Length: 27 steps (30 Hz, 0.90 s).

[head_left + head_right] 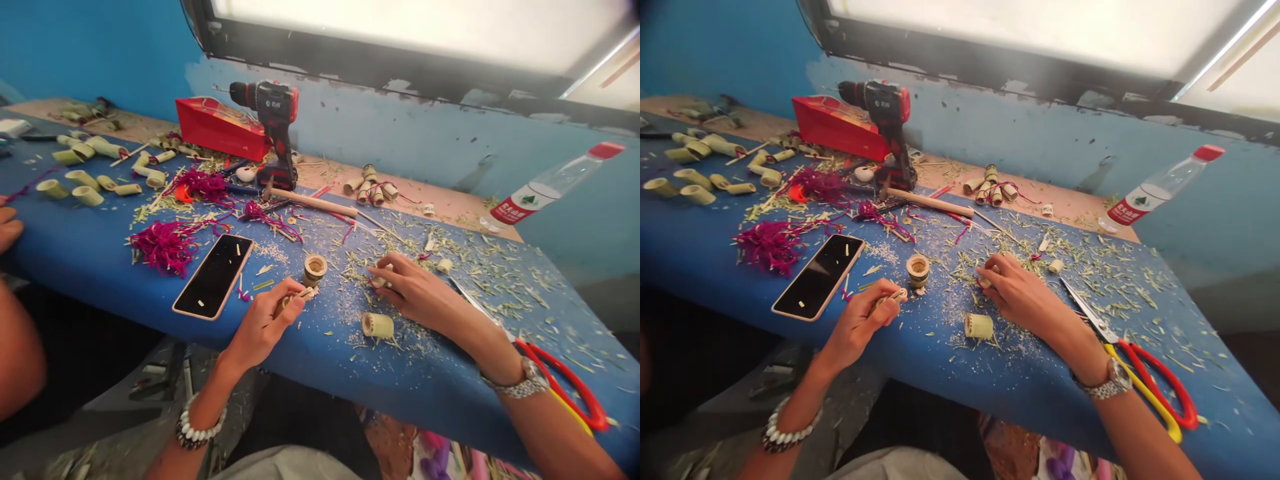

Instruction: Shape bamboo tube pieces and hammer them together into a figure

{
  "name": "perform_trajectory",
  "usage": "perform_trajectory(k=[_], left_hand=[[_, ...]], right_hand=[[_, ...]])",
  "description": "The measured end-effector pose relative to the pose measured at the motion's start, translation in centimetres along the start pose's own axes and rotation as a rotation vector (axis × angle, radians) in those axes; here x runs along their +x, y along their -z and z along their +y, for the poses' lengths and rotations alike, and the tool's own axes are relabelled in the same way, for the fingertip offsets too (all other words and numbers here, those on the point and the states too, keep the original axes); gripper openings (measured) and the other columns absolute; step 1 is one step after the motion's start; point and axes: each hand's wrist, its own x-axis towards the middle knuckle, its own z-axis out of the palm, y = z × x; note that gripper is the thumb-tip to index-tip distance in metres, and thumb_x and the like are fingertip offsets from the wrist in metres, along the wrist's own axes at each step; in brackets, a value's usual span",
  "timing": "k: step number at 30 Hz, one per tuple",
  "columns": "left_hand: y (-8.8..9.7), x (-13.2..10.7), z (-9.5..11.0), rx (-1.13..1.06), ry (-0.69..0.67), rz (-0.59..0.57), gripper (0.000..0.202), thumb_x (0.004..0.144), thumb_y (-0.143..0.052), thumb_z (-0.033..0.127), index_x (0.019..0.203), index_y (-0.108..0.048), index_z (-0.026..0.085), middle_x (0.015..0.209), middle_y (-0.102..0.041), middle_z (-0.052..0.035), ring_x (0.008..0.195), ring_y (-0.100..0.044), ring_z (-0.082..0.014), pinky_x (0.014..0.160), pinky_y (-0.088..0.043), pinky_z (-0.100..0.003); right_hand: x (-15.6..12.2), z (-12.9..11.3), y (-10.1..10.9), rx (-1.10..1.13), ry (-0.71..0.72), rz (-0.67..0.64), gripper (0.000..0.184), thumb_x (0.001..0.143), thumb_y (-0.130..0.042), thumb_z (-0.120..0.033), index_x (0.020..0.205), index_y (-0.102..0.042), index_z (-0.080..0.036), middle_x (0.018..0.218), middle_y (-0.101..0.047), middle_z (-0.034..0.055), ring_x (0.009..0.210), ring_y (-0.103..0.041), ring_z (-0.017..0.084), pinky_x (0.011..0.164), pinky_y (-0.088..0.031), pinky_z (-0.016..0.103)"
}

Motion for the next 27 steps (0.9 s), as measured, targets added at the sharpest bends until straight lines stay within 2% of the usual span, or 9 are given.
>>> perform_trajectory(k=[3, 5, 7, 11, 14, 17, 20, 24, 27], left_hand=[[-0.7, -0.1, 0.5, -0.052, 0.006, -0.008, 0.027, 0.099, -0.042, 0.043, 0.093, -0.055, 0.02, 0.064, -0.043, 0.0051, 0.056, -0.036, -0.0087, 0.053, -0.029, -0.023], [-1.5, 0.0, 0.9, -0.097, 0.023, -0.016, 0.029, 0.1, -0.04, 0.043, 0.091, -0.056, 0.02, 0.064, -0.042, 0.0046, 0.056, -0.039, -0.0091, 0.052, -0.03, -0.023], [-2.6, 0.4, 1.4, -0.14, -0.006, 0.011, 0.03, 0.099, -0.039, 0.045, 0.095, -0.054, 0.02, 0.064, -0.042, 0.0051, 0.054, -0.036, -0.009, 0.049, -0.029, -0.023], [-4.4, 1.6, 2.5, -0.061, -0.059, -0.058, 0.019, 0.096, -0.048, 0.04, 0.096, -0.05, 0.021, 0.064, -0.044, 0.0077, 0.047, -0.031, -0.0063, 0.046, -0.027, -0.021], [-5.3, 2.5, 2.6, 0.041, -0.077, -0.017, 0.019, 0.096, -0.049, 0.039, 0.095, -0.052, 0.02, 0.064, -0.046, 0.0074, 0.05, -0.036, -0.0069, 0.049, -0.031, -0.021], [-5.8, 2.8, 2.4, 0.137, -0.098, 0.014, 0.019, 0.095, -0.051, 0.037, 0.095, -0.055, 0.019, 0.067, -0.052, 0.0055, 0.055, -0.044, -0.0079, 0.054, -0.037, -0.021], [-5.9, 2.8, 2.3, 0.179, -0.135, 0.025, 0.016, 0.095, -0.051, 0.034, 0.094, -0.056, 0.019, 0.071, -0.059, 0.0043, 0.056, -0.048, -0.0075, 0.055, -0.039, -0.021], [-6.0, 2.7, 1.9, 0.211, -0.188, 0.047, 0.012, 0.095, -0.053, 0.032, 0.093, -0.055, 0.02, 0.073, -0.064, 0.0043, 0.05, -0.047, -0.0065, 0.051, -0.038, -0.02], [-6.1, 2.6, 1.4, 0.252, -0.285, 0.086, 0.006, 0.093, -0.056, 0.027, 0.094, -0.055, 0.021, 0.083, -0.068, 0.0021, 0.066, -0.061, -0.0094, 0.063, -0.046, -0.022]], right_hand=[[-0.1, -0.1, 0.6, 0.142, -0.004, 0.032, 0.023, 0.093, -0.053, -0.015, 0.113, -0.064, -0.017, 0.11, -0.056, 0.014, 0.098, -0.059, 0.027, 0.088, -0.051, 0.045], [-0.4, -0.2, 1.0, 0.137, -0.016, 0.035, 0.021, 0.094, -0.05, -0.012, 0.106, -0.065, -0.02, 0.109, -0.058, 0.0112, 0.096, -0.06, 0.022, 0.087, -0.052, 0.039], [-0.7, -0.5, 1.2, 0.139, -0.044, 0.064, 0.017, 0.095, -0.053, -0.017, 0.108, -0.063, -0.021, 0.113, -0.057, 0.0113, 0.096, -0.06, 0.022, 0.087, -0.051, 0.038], [-1.7, -1.8, 1.1, 0.282, -0.092, 0.218, 0.024, 0.099, -0.052, -0.023, 0.123, -0.054, -0.023, 0.105, -0.061, 0.0063, 0.07, -0.055, 0.014, 0.066, -0.051, 0.03], [-2.2, -2.9, 0.6, 0.407, -0.118, 0.348, 0.027, 0.097, -0.056, -0.019, 0.123, -0.058, -0.025, 0.109, -0.058, 0.006, 0.066, -0.05, 0.012, 0.059, -0.048, 0.028], [-2.6, -4.0, 0.2, 0.528, -0.155, 0.404, 0.035, 0.093, -0.061, -0.015, 0.127, -0.057, -0.026, 0.106, -0.057, 0.0049, 0.068, -0.051, 0.012, 0.061, -0.048, 0.029], [-2.7, -5.1, -0.1, 0.642, -0.149, 0.439, 0.033, 0.09, -0.067, -0.014, 0.119, -0.06, -0.026, 0.099, -0.058, 0.0025, 0.064, -0.049, 0.011, 0.057, -0.047, 0.028], [-2.4, -6.0, -0.2, 0.629, -0.091, 0.509, 0.03, 0.086, -0.07, -0.009, 0.111, -0.064, -0.024, 0.097, -0.059, 0.0023, 0.061, -0.046, 0.01, 0.054, -0.043, 0.028], [-2.2, -6.1, -0.3, 0.582, -0.055, 0.496, 0.031, 0.085, -0.07, -0.006, 0.111, -0.064, -0.023, 0.097, -0.06, 0.003, 0.061, -0.046, 0.009, 0.053, -0.042, 0.027]])
